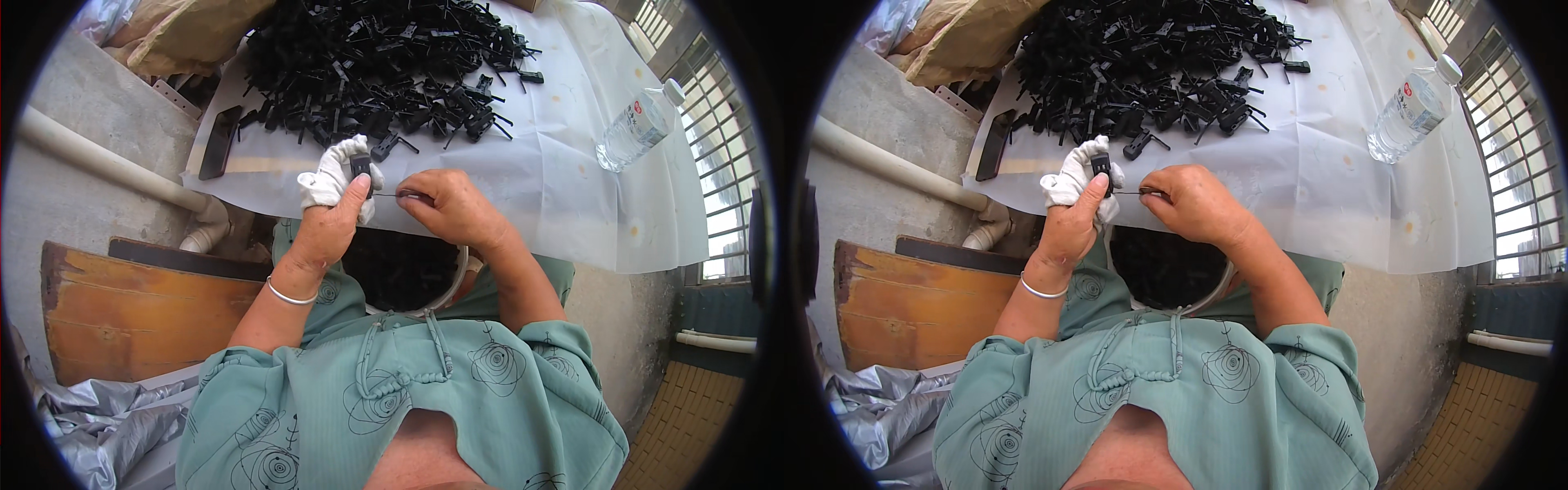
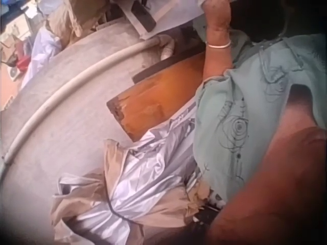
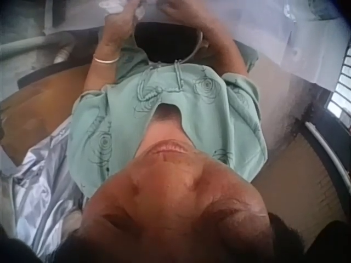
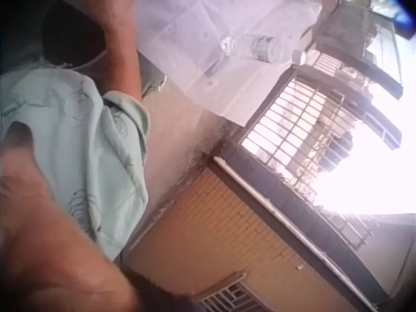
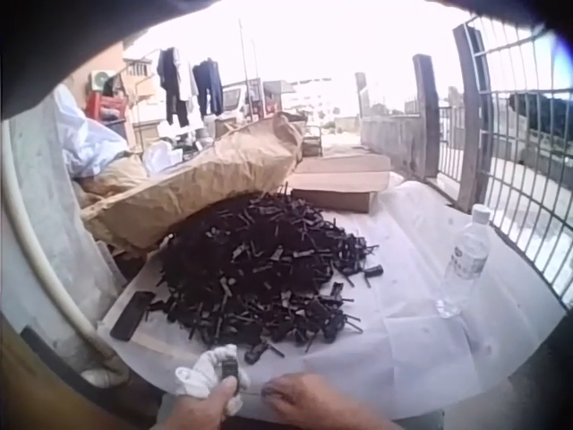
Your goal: Wiping small black plastic parts with a white cloth.
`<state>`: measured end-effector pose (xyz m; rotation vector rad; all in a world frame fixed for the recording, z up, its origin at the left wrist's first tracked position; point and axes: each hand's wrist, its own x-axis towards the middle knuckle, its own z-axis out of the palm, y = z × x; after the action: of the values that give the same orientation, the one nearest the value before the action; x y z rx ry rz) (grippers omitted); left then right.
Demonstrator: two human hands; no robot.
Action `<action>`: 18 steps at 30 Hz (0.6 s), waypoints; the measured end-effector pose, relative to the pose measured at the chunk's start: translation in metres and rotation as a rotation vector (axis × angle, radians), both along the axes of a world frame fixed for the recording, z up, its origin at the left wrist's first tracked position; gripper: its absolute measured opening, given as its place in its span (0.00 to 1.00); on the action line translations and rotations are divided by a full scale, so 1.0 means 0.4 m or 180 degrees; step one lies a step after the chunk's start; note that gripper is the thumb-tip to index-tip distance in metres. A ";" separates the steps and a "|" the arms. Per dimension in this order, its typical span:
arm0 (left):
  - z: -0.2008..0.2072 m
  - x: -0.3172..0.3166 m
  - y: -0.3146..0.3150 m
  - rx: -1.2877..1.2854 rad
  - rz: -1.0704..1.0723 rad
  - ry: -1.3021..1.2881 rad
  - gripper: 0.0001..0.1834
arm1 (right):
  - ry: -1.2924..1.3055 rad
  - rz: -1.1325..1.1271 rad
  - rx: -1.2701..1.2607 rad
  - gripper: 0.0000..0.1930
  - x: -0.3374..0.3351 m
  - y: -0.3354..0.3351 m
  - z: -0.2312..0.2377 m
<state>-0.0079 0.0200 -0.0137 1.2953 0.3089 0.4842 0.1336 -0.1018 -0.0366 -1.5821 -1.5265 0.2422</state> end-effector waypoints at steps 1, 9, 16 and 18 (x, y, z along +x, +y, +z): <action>-0.002 -0.001 0.001 -0.0007 0.0007 0.0002 0.17 | 0.0002 0.0007 -0.0007 0.05 0.002 0.002 0.000; 0.019 -0.015 -0.021 0.0807 -0.0622 0.0650 0.16 | 0.1011 -0.0175 0.0168 0.05 -0.028 0.013 0.023; 0.004 0.006 -0.023 0.1567 -0.0061 0.0469 0.13 | 0.0688 0.0138 0.0409 0.09 -0.035 0.022 0.020; -0.010 0.010 -0.029 0.2321 0.0118 0.0393 0.12 | 0.0702 0.0152 0.0053 0.12 -0.040 0.028 0.018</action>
<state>-0.0039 0.0083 -0.0176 2.0363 0.2668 0.5742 0.1177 -0.0908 -0.0294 -1.4554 -1.3918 0.4158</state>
